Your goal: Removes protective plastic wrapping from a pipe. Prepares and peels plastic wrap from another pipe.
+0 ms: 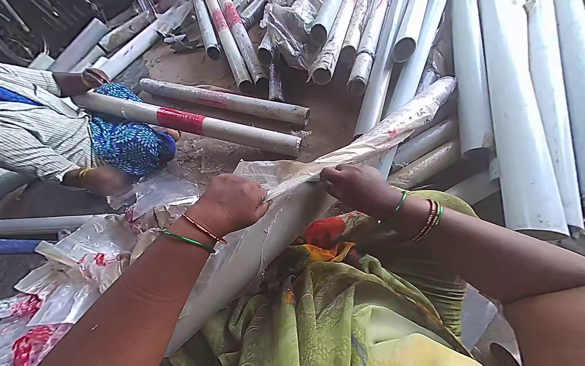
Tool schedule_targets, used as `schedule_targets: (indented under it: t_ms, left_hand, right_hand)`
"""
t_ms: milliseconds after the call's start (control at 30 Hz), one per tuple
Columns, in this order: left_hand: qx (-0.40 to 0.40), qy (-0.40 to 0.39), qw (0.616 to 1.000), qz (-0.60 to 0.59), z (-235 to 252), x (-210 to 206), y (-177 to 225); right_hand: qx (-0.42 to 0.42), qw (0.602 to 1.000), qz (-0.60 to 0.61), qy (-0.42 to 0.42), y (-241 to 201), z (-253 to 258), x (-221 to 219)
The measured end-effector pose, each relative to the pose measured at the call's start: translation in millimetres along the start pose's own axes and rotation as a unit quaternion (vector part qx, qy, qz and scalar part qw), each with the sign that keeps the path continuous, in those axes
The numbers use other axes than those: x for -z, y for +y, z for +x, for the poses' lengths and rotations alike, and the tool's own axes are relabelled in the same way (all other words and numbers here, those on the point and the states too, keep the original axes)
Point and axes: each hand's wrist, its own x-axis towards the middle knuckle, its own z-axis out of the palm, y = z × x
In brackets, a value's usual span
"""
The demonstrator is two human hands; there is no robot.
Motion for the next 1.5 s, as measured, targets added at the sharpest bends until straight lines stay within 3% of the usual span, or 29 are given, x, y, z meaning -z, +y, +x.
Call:
schedule_targets:
  t_ms: [133, 233, 433, 600, 767, 967, 1167, 1500]
  left_hand:
    - [0.006, -0.014, 1.000, -0.001, 1, 3, 1]
    - [0.012, -0.017, 1.000, -0.003, 3, 1, 0]
    - [0.009, 0.003, 1.000, -0.002, 2, 3, 0]
    - [0.020, -0.002, 1.000, 0.005, 1, 4, 4]
    - [0.025, -0.024, 0.999, 0.006, 2, 6, 7]
    - [0.056, -0.070, 0.996, -0.005, 4, 12, 8]
    - [0.049, -0.080, 0.995, -0.015, 5, 12, 6]
    - [0.063, -0.118, 0.991, -0.001, 8, 18, 11]
  right_hand:
    - [-0.208, 0.977, -0.043, -0.005, 75, -9, 15]
    - [-0.194, 0.978, -0.016, 0.075, 100, -34, 17]
    - [-0.063, 0.990, 0.119, 0.041, 52, -54, 8]
    - [0.094, 0.980, 0.151, 0.092, 1, -46, -3]
    - [0.111, 0.980, 0.162, 0.038, -29, -33, -1]
    - [0.012, 0.950, 0.293, -0.109, -36, -36, 17]
    - [-0.044, 0.949, 0.306, -0.058, -30, -49, 14]
    - [-0.148, 0.893, 0.394, -0.161, -40, -28, 17]
